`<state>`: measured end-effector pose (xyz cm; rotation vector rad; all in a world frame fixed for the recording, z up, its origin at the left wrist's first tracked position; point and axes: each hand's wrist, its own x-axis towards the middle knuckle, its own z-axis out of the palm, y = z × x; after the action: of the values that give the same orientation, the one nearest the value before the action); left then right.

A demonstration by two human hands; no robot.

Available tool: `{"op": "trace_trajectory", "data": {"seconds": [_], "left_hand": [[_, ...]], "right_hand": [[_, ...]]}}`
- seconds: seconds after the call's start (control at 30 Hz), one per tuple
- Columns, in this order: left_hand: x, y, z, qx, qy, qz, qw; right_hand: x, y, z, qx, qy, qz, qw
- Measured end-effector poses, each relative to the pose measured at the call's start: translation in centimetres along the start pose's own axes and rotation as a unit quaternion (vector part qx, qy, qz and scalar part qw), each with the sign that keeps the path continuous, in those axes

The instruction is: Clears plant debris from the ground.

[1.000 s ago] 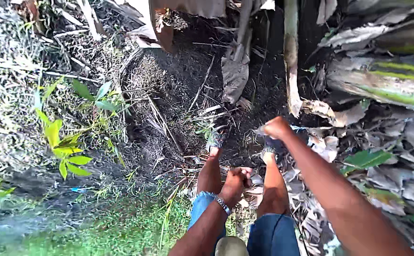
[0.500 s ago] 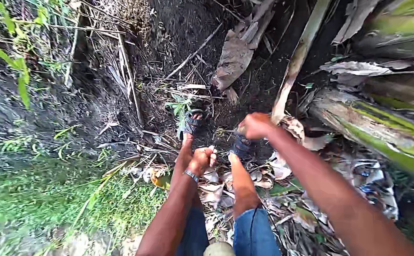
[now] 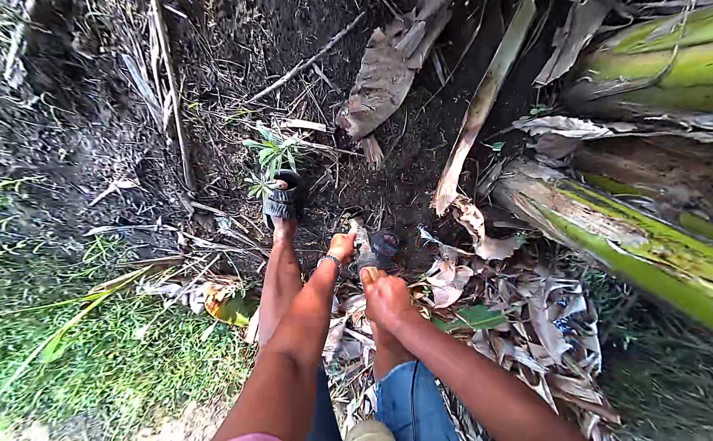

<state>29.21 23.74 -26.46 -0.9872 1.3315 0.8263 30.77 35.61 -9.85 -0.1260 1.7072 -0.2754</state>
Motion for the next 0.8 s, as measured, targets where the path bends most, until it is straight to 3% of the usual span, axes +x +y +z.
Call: {"op": "trace_trajectory", "data": {"seconds": [0.23, 0.43, 0.8], "left_hand": [[1.5, 0.0, 0.4, 0.053, -0.032, -0.006, 0.998], [1.4, -0.2, 0.5, -0.031, -0.054, -0.04, 0.997], [-0.7, -1.5, 0.4, -0.067, -0.055, 0.011, 0.996]], "right_hand": [[-0.2, 0.4, 3.8, 0.022, 0.029, 0.006, 0.999], [-0.1, -0.3, 3.0, 0.008, 0.012, 0.013, 1.0], [-0.4, 0.0, 4.6, 0.024, 0.058, 0.023, 0.998]]}}
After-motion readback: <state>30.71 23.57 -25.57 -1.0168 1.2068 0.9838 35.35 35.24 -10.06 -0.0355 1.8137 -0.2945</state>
